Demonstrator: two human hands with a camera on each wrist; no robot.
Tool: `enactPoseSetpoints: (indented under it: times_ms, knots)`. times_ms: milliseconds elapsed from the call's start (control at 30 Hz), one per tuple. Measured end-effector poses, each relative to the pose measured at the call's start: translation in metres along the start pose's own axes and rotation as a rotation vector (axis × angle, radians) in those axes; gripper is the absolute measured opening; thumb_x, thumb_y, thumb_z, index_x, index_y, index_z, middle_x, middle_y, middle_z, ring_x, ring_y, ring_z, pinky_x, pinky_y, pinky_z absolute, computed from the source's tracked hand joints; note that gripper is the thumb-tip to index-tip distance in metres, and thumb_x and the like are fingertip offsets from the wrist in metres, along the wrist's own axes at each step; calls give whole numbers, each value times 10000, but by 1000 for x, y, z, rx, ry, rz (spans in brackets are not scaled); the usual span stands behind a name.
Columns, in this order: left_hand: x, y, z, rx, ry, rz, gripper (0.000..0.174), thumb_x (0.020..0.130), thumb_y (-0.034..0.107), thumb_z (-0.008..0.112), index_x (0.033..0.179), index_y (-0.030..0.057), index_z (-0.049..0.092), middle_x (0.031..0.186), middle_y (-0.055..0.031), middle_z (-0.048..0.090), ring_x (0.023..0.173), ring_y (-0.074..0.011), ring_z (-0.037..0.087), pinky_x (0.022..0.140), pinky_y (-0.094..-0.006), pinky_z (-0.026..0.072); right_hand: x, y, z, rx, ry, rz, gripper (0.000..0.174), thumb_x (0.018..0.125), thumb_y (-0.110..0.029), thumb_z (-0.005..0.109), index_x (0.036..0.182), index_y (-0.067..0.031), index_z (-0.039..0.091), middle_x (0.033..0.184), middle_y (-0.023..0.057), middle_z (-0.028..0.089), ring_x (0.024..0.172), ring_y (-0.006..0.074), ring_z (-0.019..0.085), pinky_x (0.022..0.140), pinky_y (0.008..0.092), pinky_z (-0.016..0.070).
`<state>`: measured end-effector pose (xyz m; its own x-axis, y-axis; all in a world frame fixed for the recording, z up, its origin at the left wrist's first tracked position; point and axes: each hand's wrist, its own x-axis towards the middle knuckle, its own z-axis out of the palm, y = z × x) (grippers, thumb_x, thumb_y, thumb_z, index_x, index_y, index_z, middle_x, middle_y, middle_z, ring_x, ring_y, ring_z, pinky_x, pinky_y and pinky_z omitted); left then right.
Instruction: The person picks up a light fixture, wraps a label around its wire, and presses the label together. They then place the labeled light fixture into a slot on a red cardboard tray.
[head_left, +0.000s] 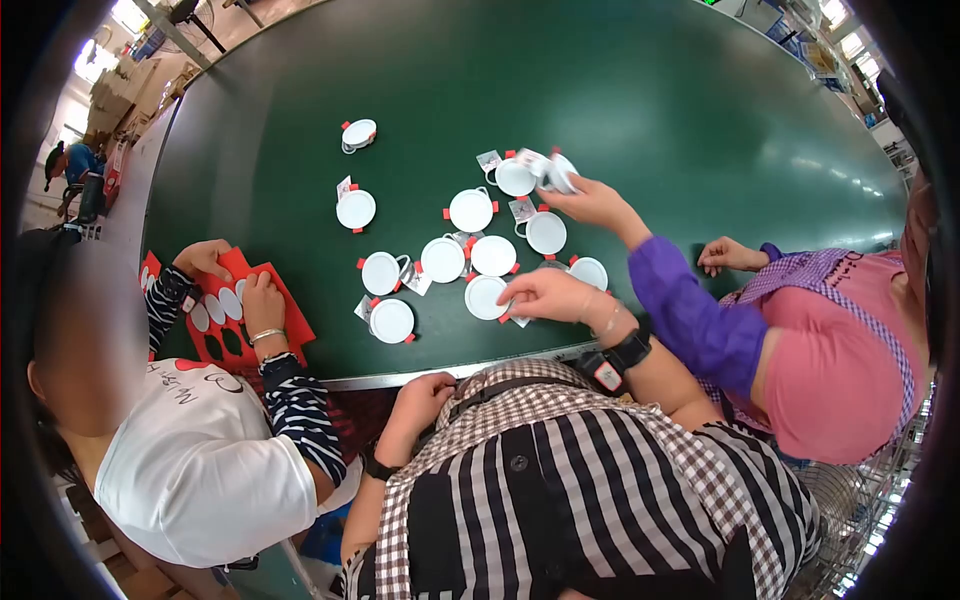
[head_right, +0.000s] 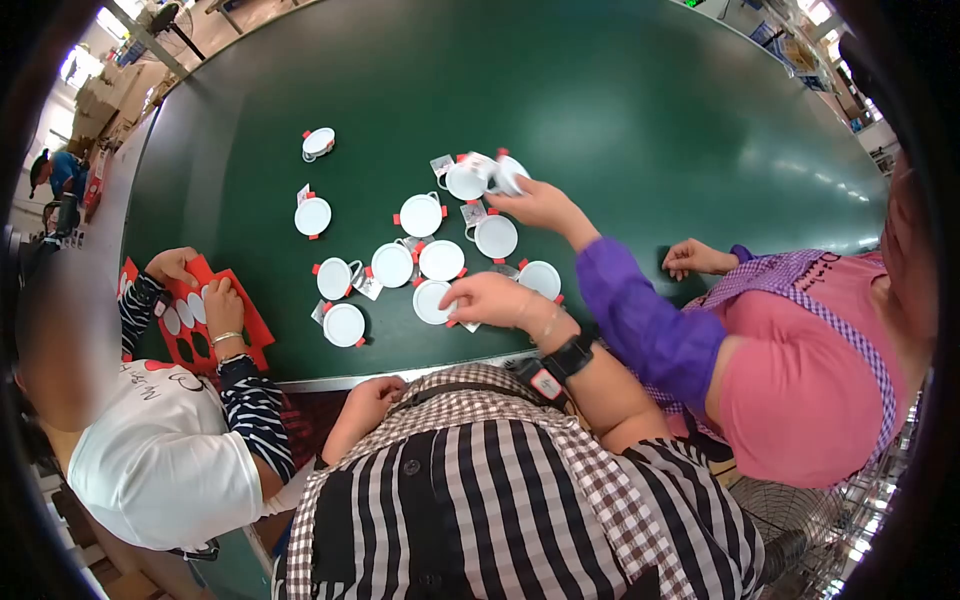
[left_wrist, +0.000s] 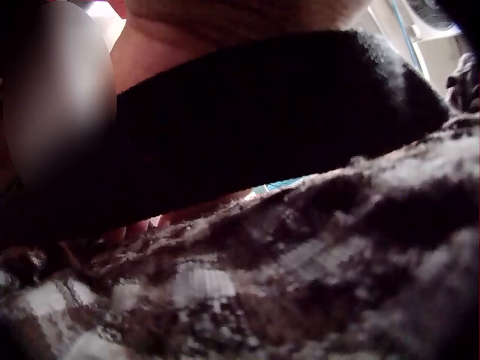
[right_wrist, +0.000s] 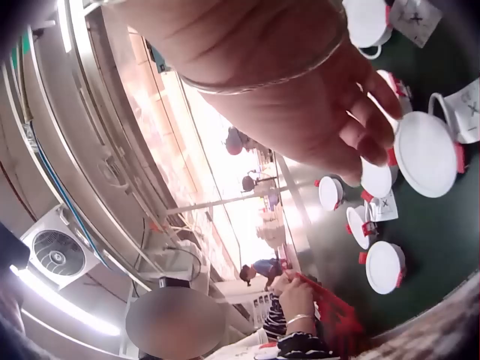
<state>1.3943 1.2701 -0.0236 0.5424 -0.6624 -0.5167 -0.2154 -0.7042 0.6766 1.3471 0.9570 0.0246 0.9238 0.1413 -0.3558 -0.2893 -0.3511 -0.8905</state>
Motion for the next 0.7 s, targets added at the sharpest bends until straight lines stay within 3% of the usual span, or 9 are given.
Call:
enactPoseSetpoints:
  times_ms: [100,167,267,400,500,567,700]
  knots:
    - [2,-3,2,13,-3,8,169,826,95,606,980,38,646,855,-146,659,770,-259,636,714,-333,487,-32,33,12,253,104,66,179,832,-136,635,985,-48,669,750,19,648,656,74,579,610,230,470]
    - [3,-4,3,21,12,26,188,805,141,648,967,47,662,845,-150,665,768,-287,649,693,-350,500,-47,46,17,153,210,13,151,852,-126,623,963,-35,668,762,27,653,659,75,582,610,221,470]
    - [2,-4,0,19,1,41,175,809,132,638,959,46,664,844,-150,664,770,-289,647,698,-347,498,-67,46,19,95,413,121,136,850,-138,635,939,-40,669,762,20,650,694,69,589,625,217,469]
    - [0,6,-7,73,-35,28,168,810,130,632,950,44,666,846,-153,663,774,-291,646,698,-348,497,-75,56,24,124,399,181,109,853,-124,625,918,-50,674,757,14,649,688,68,583,610,223,461]
    - [-4,11,-9,45,-42,9,160,812,139,627,936,49,672,850,-149,664,779,-296,645,701,-355,495,-74,64,30,246,268,139,118,842,-135,626,921,-62,675,737,27,642,651,95,580,588,247,453]
    - [-2,11,-11,46,-45,1,157,813,153,625,926,57,677,854,-144,664,781,-300,643,702,-363,494,-72,54,29,25,224,110,156,817,-149,636,945,-66,670,709,48,626,618,137,575,574,277,446]
    - [1,5,-13,38,-35,-61,155,816,177,629,916,73,688,831,-131,669,775,-303,643,698,-366,495,-68,51,32,-8,188,39,182,796,-162,642,948,-67,668,694,56,615,609,169,574,579,298,452]
